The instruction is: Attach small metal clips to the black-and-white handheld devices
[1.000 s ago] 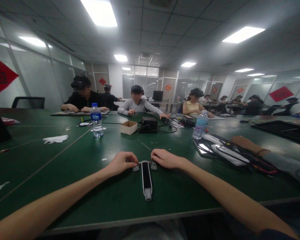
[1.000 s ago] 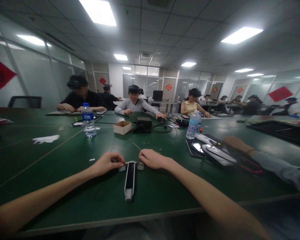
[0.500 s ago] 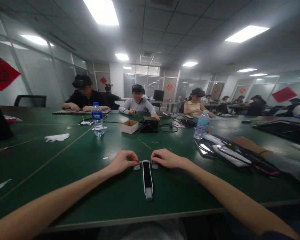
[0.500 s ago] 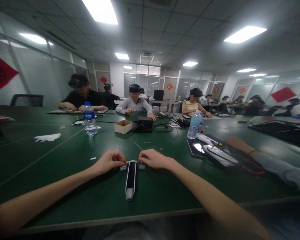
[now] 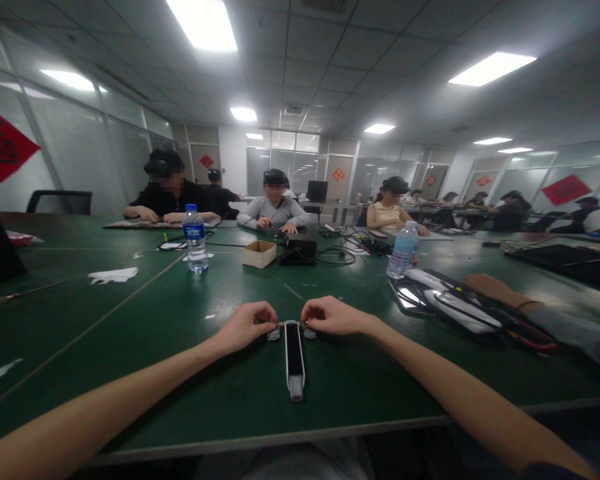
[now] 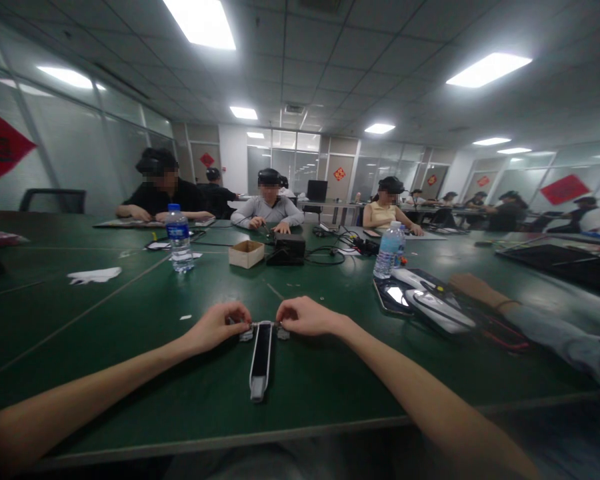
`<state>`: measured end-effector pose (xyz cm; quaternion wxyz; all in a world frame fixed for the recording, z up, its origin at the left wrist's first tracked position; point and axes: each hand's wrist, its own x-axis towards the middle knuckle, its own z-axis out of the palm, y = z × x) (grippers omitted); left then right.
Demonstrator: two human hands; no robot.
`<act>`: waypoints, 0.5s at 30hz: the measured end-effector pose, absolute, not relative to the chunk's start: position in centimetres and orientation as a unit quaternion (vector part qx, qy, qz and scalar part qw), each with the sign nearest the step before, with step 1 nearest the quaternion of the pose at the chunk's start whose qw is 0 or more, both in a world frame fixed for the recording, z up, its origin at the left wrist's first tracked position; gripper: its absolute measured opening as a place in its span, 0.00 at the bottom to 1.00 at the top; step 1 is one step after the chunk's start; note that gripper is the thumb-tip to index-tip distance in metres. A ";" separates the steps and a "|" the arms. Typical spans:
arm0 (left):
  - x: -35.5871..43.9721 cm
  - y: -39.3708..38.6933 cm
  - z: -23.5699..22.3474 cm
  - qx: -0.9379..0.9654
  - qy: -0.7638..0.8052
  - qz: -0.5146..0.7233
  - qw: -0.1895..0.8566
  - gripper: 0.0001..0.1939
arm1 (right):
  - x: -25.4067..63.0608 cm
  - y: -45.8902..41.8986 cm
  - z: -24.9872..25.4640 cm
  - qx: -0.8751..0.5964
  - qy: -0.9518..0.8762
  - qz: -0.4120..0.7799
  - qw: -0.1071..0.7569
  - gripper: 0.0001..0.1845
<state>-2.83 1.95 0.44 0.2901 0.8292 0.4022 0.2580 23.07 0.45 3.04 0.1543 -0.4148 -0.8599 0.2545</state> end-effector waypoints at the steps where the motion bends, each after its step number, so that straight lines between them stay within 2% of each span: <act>1: -2.8 1.9 0.5 0.828 0.402 0.259 0.291 0.08 | 23.2 0.5 3.0 -0.413 -0.859 0.259 0.154 0.10; 15: -2.7 1.6 0.5 0.827 0.403 0.265 0.288 0.11 | 23.4 0.8 2.6 -0.410 -0.857 0.267 0.160 0.09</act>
